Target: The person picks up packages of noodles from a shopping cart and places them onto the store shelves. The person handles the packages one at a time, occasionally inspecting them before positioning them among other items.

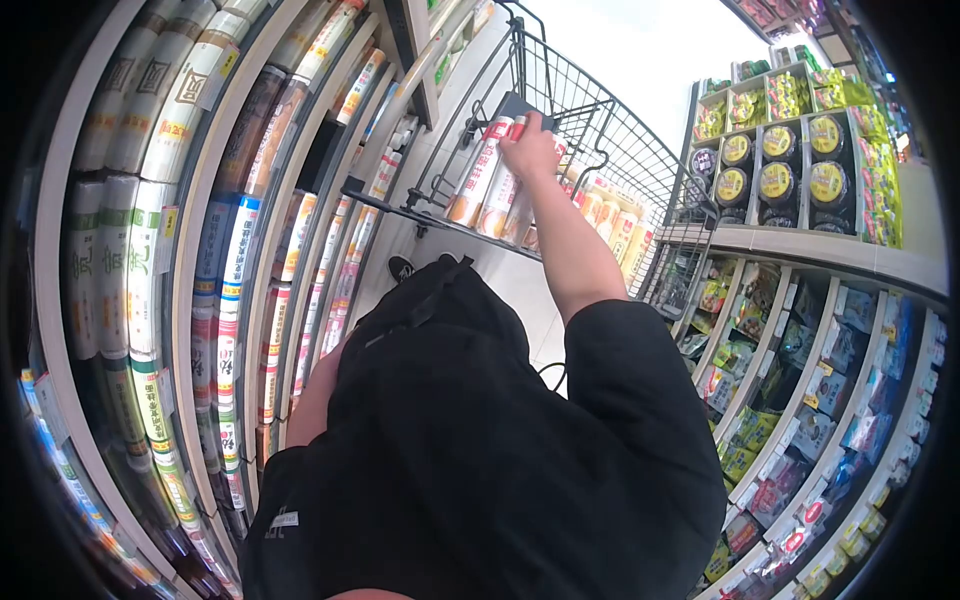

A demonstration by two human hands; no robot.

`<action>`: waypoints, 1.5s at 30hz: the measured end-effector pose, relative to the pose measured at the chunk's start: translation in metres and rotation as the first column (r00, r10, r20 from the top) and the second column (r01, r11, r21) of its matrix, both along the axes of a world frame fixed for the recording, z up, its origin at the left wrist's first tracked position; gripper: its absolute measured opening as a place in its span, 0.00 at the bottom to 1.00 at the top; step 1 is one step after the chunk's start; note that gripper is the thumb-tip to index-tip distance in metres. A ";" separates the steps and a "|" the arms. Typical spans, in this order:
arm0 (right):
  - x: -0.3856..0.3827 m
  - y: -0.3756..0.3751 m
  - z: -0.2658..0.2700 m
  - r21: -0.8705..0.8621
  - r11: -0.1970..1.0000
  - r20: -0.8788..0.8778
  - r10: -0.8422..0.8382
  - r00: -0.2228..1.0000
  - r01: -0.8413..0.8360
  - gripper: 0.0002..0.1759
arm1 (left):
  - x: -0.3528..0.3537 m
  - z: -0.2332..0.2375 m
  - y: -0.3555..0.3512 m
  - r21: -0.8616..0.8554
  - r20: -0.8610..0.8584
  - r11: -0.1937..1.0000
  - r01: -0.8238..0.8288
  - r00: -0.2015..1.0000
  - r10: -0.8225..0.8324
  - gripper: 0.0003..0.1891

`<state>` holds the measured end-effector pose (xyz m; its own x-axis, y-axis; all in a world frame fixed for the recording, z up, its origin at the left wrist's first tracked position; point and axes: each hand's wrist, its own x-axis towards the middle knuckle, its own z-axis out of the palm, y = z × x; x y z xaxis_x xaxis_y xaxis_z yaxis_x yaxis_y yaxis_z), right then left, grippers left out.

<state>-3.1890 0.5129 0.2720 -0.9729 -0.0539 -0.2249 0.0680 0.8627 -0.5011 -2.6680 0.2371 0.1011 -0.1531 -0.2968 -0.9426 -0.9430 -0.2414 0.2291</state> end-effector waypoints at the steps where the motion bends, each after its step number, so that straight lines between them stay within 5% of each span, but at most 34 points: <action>1: 0.003 0.001 -0.004 -0.088 0.996 -0.053 -0.010 0.999 0.005 0.41 | 0.000 -0.001 0.001 -0.001 -0.002 1.000 -0.003 1.000 0.003 0.34; 6: 0.024 0.008 0.022 -0.420 0.907 -0.120 -0.035 0.992 -0.019 0.43 | 0.007 -0.012 -0.010 -0.014 -0.014 1.000 -0.016 1.000 0.016 0.35; 9: 0.029 0.014 0.039 -0.640 0.750 -0.212 0.034 0.977 -0.165 0.47 | 0.011 -0.028 -0.024 -0.024 -0.024 1.000 -0.019 1.000 0.018 0.35; 10: 0.041 0.009 0.066 -0.770 0.628 -0.105 0.046 0.993 -0.110 0.52 | 0.012 -0.038 -0.030 -0.027 -0.031 0.999 -0.017 0.999 0.016 0.35; 13: 0.080 -0.012 0.151 -0.694 0.701 -0.146 0.084 0.986 -0.163 0.53 | 0.012 -0.071 -0.056 -0.062 -0.089 0.997 0.039 0.995 -0.045 0.36; 16: 0.100 -0.036 0.176 -0.791 0.514 -0.190 0.312 0.931 -0.333 0.56 | -0.104 0.112 -0.048 -0.282 -0.382 0.884 0.373 0.802 -0.460 0.29; 17: 0.111 -0.048 0.189 -0.811 0.441 -0.216 0.387 0.897 -0.385 0.57 | -0.141 0.186 -0.037 -0.234 -0.459 0.892 0.386 0.765 -0.451 0.27; 19: 0.136 -0.073 0.216 -0.753 0.480 -0.211 0.473 0.855 -0.451 0.51 | -0.176 0.246 -0.023 -0.235 -0.759 0.914 0.331 0.526 -0.385 0.26; 21: 0.153 -0.095 0.237 -0.665 0.491 -0.213 0.597 0.773 -0.563 0.47 | -0.202 0.323 0.004 -0.229 -0.836 0.935 0.272 0.437 -0.332 0.29; 24: 0.182 -0.125 0.257 -0.539 0.420 -0.376 0.656 0.655 -0.730 0.43 | -0.216 0.352 0.021 -0.099 -0.948 0.977 0.189 0.280 -0.150 0.32; 26: 0.191 -0.135 0.255 -0.448 0.372 -0.465 0.680 0.567 -0.813 0.45 | -0.212 0.339 0.013 -0.222 -0.961 0.974 0.032 0.160 -0.225 0.32; 28: 0.184 -0.135 0.253 -0.463 0.185 -0.539 0.717 0.441 -0.867 0.45 | -0.211 0.335 -0.004 -0.274 -0.962 0.962 -0.025 0.001 -0.274 0.30; 29: 0.181 -0.129 0.259 -0.466 0.211 -0.513 0.727 0.457 -0.859 0.46 | -0.209 0.337 -0.011 -0.277 -0.958 0.961 0.013 -0.086 -0.275 0.29; 31: 0.167 -0.115 0.249 -0.472 0.286 -0.441 0.742 0.505 -0.834 0.47 | -0.205 0.376 -0.014 -0.228 -0.969 0.973 -0.036 0.108 -0.223 0.28; 33: 0.151 -0.101 0.226 -0.494 0.344 -0.379 0.741 0.554 -0.798 0.42 | -0.208 0.401 -0.025 -0.241 -0.968 0.970 -0.036 0.087 -0.237 0.28; 36: 0.155 -0.107 0.204 -0.950 0.310 0.176 0.645 0.744 -0.043 0.36 | -0.219 0.416 -0.030 -0.120 -0.989 0.990 -0.080 -0.078 -0.126 0.29; 39: 0.149 -0.119 0.208 -0.962 -0.025 0.160 0.753 0.638 0.271 0.31 | -0.229 0.435 -0.028 -0.198 -0.969 0.972 -0.125 -0.122 -0.213 0.30; 40: 0.144 -0.126 0.211 -0.947 -0.129 0.116 0.717 0.687 0.294 0.28 | -0.234 0.438 -0.032 -0.341 -0.931 0.929 -0.143 -0.082 -0.355 0.32; 43: 0.122 -0.137 0.224 -0.932 -0.258 0.028 0.647 0.762 0.254 0.28 | -0.245 0.460 -0.036 -0.309 -0.922 0.931 -0.193 -0.178 -0.343 0.35; 44: 0.116 -0.140 0.233 -0.935 -0.269 0.027 0.600 0.800 0.233 0.26 | -0.245 0.473 -0.040 -0.136 -0.989 0.986 -0.094 -0.040 -0.140 0.38; 45: 0.107 -0.141 0.242 -0.935 -0.292 -0.010 0.589 0.808 0.201 0.25 | -0.241 0.491 -0.044 -0.270 -0.961 0.950 -0.159 -0.007 -0.275 0.38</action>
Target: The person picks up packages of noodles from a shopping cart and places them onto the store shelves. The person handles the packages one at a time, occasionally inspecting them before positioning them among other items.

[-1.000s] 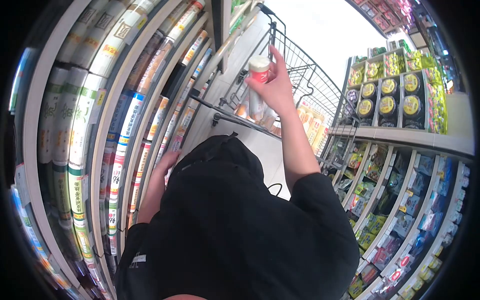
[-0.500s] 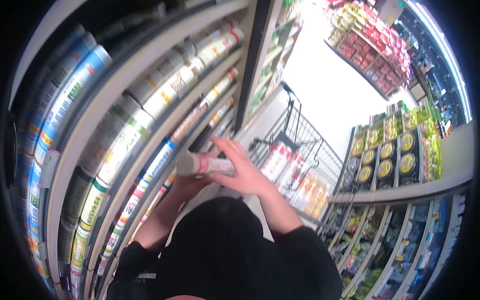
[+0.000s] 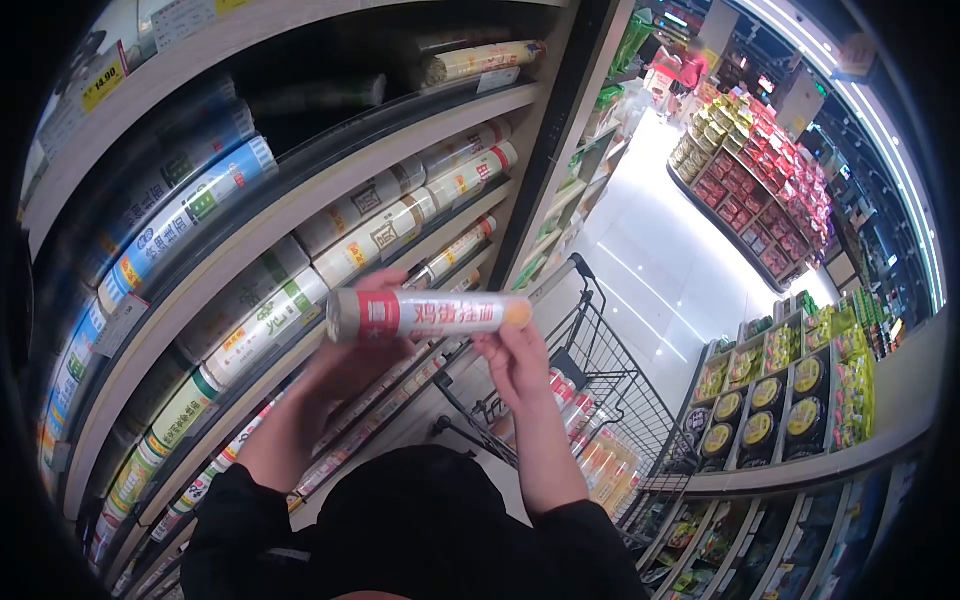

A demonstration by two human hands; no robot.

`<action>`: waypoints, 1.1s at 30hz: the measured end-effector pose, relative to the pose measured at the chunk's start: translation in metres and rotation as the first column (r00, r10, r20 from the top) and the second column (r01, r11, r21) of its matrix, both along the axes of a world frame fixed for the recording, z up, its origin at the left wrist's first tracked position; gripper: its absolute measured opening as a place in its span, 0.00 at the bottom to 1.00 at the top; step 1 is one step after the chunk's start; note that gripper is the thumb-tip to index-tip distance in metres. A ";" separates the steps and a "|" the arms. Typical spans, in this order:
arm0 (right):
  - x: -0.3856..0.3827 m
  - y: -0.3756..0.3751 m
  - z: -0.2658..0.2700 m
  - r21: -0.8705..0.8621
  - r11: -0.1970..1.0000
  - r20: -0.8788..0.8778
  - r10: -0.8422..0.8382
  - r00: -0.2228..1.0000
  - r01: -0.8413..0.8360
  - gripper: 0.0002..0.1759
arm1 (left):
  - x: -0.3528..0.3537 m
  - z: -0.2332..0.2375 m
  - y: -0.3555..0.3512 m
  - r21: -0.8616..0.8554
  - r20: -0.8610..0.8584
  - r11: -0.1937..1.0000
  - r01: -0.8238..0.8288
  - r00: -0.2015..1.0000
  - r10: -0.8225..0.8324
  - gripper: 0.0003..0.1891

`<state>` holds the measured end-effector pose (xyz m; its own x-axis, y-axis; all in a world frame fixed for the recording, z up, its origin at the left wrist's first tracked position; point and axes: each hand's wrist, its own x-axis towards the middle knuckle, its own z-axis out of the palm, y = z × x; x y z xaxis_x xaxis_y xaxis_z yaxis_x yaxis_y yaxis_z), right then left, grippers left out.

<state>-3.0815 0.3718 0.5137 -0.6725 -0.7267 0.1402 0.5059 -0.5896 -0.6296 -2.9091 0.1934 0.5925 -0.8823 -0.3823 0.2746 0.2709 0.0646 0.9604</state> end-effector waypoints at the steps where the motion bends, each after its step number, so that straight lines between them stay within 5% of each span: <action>1: -0.009 0.001 0.009 -0.021 1.000 -0.029 -0.014 0.999 0.014 0.24 | 0.005 0.019 -0.004 -0.135 0.016 0.988 -0.069 0.997 0.072 0.37; 2: -0.018 0.001 0.018 -0.039 0.999 -0.054 -0.028 0.998 0.026 0.23 | 0.005 0.030 -0.008 -0.266 0.027 0.955 -0.133 0.989 0.145 0.37; 4: -0.028 -0.004 0.042 -0.004 0.983 -0.072 -0.181 0.981 0.182 0.21 | 0.000 0.027 -0.012 -0.001 -0.134 0.991 -0.135 0.982 0.133 0.33; 5: -0.036 -0.004 0.047 -0.001 0.982 -0.131 -0.188 0.973 0.190 0.21 | 0.000 0.035 -0.013 0.319 -0.080 0.942 -0.108 0.987 0.141 0.30; 8: -0.053 -0.011 0.067 0.024 0.983 -0.290 -0.168 0.942 0.183 0.17 | -0.002 0.021 -0.016 0.251 -0.189 0.966 -0.068 0.975 0.118 0.27; 14: -0.052 -0.023 0.069 0.035 0.990 -0.257 -0.122 0.959 0.135 0.18 | 0.002 0.013 -0.014 0.209 -0.182 0.966 -0.152 0.964 0.191 0.29; 17: -0.053 -0.021 0.057 0.089 0.983 -0.237 -0.133 0.962 0.158 0.18 | 0.003 0.000 -0.008 0.230 -0.038 0.959 -0.165 0.983 0.179 0.25; 21: -0.047 0.009 0.019 0.230 0.945 -0.122 -0.208 0.970 0.232 0.24 | -0.001 -0.025 0.021 0.029 0.411 0.991 -0.131 0.905 0.107 0.28; 22: -0.044 0.019 0.002 0.296 0.919 -0.089 -0.247 0.965 0.263 0.26 | -0.001 -0.049 0.027 -0.262 0.394 0.962 -0.075 0.902 0.178 0.31; 26: -0.018 0.066 -0.090 0.519 0.807 0.048 -0.356 0.933 0.281 0.42 | -0.017 -0.160 0.069 -0.197 0.498 0.975 0.103 0.867 0.009 0.35; 29: 0.022 0.083 -0.123 0.683 0.673 -0.025 -0.367 0.930 0.284 0.53 | -0.027 -0.223 0.103 -0.169 0.546 0.961 0.220 0.833 -0.095 0.35; 33: 0.024 0.101 -0.154 0.793 0.517 -0.064 -0.454 0.889 0.322 0.57 | -0.045 -0.233 0.136 -0.118 0.687 0.907 0.405 0.692 -0.220 0.36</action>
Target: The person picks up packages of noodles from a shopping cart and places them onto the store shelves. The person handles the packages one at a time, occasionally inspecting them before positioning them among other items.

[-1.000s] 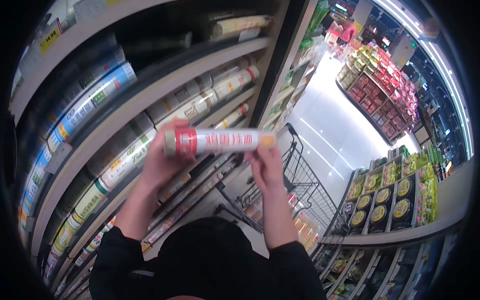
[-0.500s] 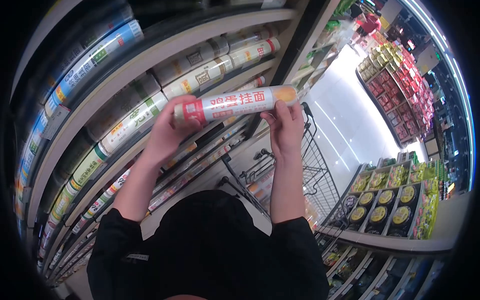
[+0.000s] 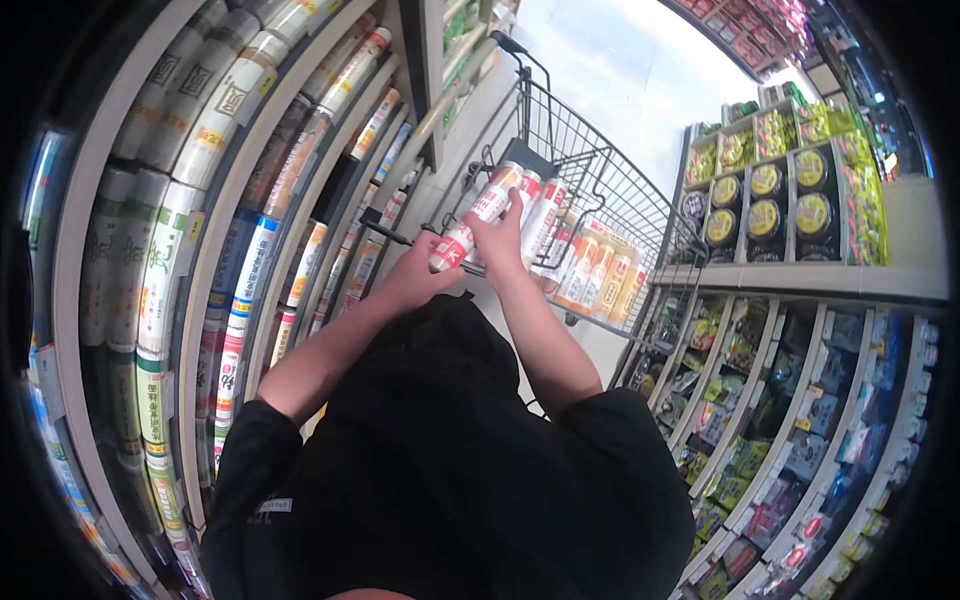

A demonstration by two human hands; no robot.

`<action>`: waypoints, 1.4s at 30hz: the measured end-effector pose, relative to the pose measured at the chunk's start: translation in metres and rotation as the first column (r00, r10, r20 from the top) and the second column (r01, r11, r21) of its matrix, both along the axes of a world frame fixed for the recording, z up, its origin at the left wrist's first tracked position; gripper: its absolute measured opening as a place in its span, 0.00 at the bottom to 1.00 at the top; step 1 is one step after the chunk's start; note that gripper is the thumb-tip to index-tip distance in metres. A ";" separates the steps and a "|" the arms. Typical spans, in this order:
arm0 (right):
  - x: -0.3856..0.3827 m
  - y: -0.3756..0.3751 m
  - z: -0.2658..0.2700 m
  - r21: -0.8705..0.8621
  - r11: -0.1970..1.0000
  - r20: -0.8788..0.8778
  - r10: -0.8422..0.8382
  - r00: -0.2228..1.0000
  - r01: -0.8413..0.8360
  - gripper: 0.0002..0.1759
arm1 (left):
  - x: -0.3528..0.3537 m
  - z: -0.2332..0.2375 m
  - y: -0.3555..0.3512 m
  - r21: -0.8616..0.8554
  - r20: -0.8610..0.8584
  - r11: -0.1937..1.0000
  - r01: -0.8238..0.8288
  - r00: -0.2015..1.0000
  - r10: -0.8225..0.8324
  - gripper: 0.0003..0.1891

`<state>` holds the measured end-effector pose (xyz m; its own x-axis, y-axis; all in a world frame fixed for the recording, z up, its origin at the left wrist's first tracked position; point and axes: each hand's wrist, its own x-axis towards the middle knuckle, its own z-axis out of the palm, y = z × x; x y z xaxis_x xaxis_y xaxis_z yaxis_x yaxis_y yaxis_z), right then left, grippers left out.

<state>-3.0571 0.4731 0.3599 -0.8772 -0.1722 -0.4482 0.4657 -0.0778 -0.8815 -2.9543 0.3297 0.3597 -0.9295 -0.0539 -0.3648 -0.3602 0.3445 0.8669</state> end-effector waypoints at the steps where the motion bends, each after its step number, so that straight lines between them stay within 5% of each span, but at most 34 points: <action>1: -0.008 0.005 -0.016 0.029 0.999 -0.004 -0.024 1.000 0.024 0.56 | -0.005 -0.002 0.005 0.019 0.036 0.999 0.034 0.999 -0.035 0.36; 5: -0.049 0.029 -0.090 0.492 0.870 -0.237 0.120 0.964 0.013 0.56 | -0.027 0.003 0.013 -0.217 -0.050 0.975 0.049 0.997 -0.062 0.28; 6: -0.052 0.031 -0.088 0.611 0.790 -0.328 0.194 0.925 0.051 0.55 | -0.030 0.018 0.009 -0.417 -0.126 0.907 0.069 0.983 -0.133 0.21; 9: -0.059 0.034 -0.077 0.837 0.546 -0.193 0.345 0.918 -0.029 0.55 | -0.036 -0.002 -0.007 -0.545 -0.508 0.816 -0.191 0.850 -0.141 0.16; 13: -0.054 0.038 -0.073 0.928 0.356 -0.270 0.433 0.860 0.112 0.35 | -0.039 -0.039 -0.024 -0.699 -0.454 0.689 -0.191 0.863 -0.222 0.21; 16: -0.045 0.067 -0.054 0.826 0.533 -0.463 0.454 0.761 0.184 0.19 | -0.033 -0.049 -0.018 -0.879 -0.240 0.469 -0.084 0.928 -0.284 0.27; 19: -0.037 0.125 -0.057 0.633 0.618 -0.704 0.208 0.679 0.467 0.09 | -0.031 -0.041 -0.005 -0.927 -0.012 0.366 0.080 0.970 -0.243 0.31; 22: -0.017 0.194 -0.092 0.796 0.388 -0.542 0.113 0.833 0.465 0.12 | -0.029 -0.037 -0.007 -0.900 0.022 0.418 0.120 0.972 -0.232 0.32; 24: 0.012 0.217 -0.126 0.971 0.205 -0.160 0.189 0.969 0.120 0.25 | -0.028 -0.038 -0.011 -0.871 0.032 0.470 0.140 0.972 -0.231 0.31; 26: 0.039 0.227 -0.154 0.948 -0.018 0.307 0.333 0.892 -0.319 0.34 | -0.022 -0.040 -0.012 -0.884 -0.032 0.460 0.083 0.971 -0.238 0.31; 30: 0.058 0.220 -0.151 0.940 0.078 0.293 0.317 0.902 -0.333 0.37 | -0.003 -0.051 -0.015 -0.916 -0.139 0.400 -0.022 0.954 -0.266 0.29; 42: 0.155 0.190 -0.148 0.953 0.071 0.255 0.347 0.903 -0.296 0.33 | 0.091 -0.048 -0.043 -0.882 -0.155 0.470 -0.031 0.961 -0.229 0.28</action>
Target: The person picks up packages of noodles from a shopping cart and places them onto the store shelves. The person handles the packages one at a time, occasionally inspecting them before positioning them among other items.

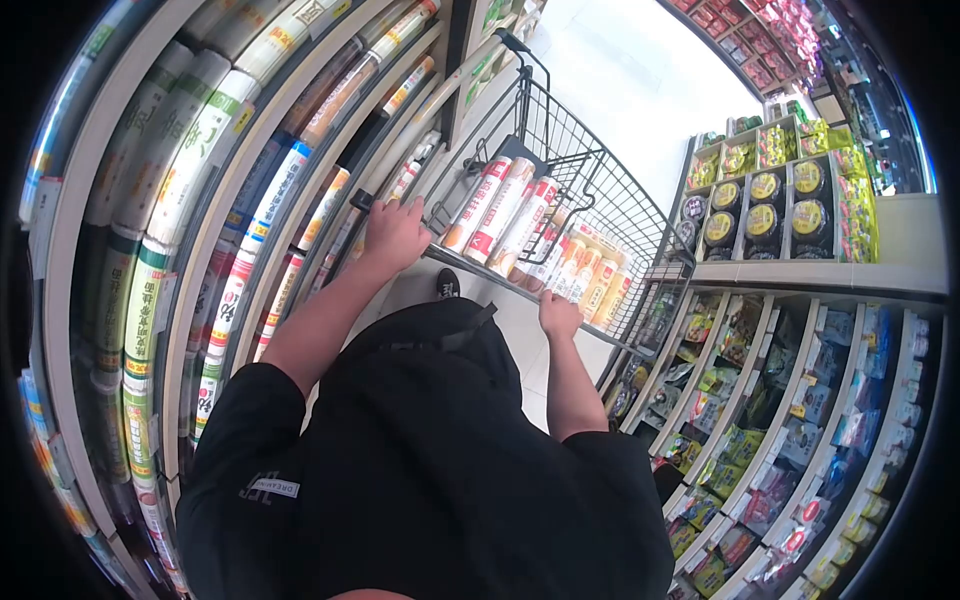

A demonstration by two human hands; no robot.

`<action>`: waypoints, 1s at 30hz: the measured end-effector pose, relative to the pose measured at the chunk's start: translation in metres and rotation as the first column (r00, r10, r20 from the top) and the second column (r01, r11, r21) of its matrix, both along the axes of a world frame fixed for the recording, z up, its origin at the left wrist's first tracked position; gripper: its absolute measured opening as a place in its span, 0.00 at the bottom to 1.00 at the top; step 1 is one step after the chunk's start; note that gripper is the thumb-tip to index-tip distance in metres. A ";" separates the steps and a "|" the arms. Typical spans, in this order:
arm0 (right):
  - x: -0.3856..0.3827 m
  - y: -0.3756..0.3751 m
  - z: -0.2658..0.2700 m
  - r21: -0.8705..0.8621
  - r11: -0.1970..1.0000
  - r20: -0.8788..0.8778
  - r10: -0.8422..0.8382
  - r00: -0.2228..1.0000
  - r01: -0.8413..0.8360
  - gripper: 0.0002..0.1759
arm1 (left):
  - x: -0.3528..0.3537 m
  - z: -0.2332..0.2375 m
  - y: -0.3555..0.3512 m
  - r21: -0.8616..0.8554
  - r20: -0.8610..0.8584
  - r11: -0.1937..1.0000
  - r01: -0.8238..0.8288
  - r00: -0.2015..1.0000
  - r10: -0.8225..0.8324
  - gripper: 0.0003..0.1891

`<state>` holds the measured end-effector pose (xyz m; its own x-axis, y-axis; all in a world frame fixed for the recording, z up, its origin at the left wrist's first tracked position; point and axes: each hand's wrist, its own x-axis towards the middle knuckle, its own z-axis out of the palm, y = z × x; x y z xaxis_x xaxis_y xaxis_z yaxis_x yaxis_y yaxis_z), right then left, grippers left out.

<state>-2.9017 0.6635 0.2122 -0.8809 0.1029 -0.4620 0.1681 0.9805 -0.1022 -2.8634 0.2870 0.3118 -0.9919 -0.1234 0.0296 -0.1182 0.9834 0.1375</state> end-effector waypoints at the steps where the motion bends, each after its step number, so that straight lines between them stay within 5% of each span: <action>1: 0.011 -0.004 0.000 0.004 1.000 -0.004 0.000 1.000 0.000 0.33 | 0.009 0.000 -0.003 -0.011 -0.024 1.000 0.001 1.000 -0.001 0.28; 9: 0.102 -0.032 -0.003 -0.050 0.999 -0.092 0.003 0.996 -0.007 0.34 | 0.085 -0.014 -0.034 -0.052 -0.241 0.996 0.068 0.967 -0.078 0.23; 18: 0.180 -0.045 0.007 -0.335 0.942 -0.014 -0.040 0.999 0.033 0.34 | 0.155 -0.007 -0.065 -0.013 -0.166 0.997 0.078 0.983 -0.079 0.22; 22: 0.221 -0.038 0.016 -0.188 0.975 -0.096 0.106 0.990 -0.122 0.34 | 0.185 -0.005 -0.073 -0.026 -0.145 0.997 0.069 0.987 -0.072 0.24; 30: 0.270 -0.027 0.004 -0.028 0.997 0.107 -0.073 0.992 0.076 0.39 | 0.245 -0.007 -0.079 -0.023 -0.140 0.999 0.047 0.989 -0.050 0.26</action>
<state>-2.6322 0.6366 0.2164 -0.8175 0.1500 -0.5560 0.2519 0.9614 -0.1110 -2.6182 0.2075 0.3051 -0.9825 -0.0733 0.1713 -0.0511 0.9901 0.1305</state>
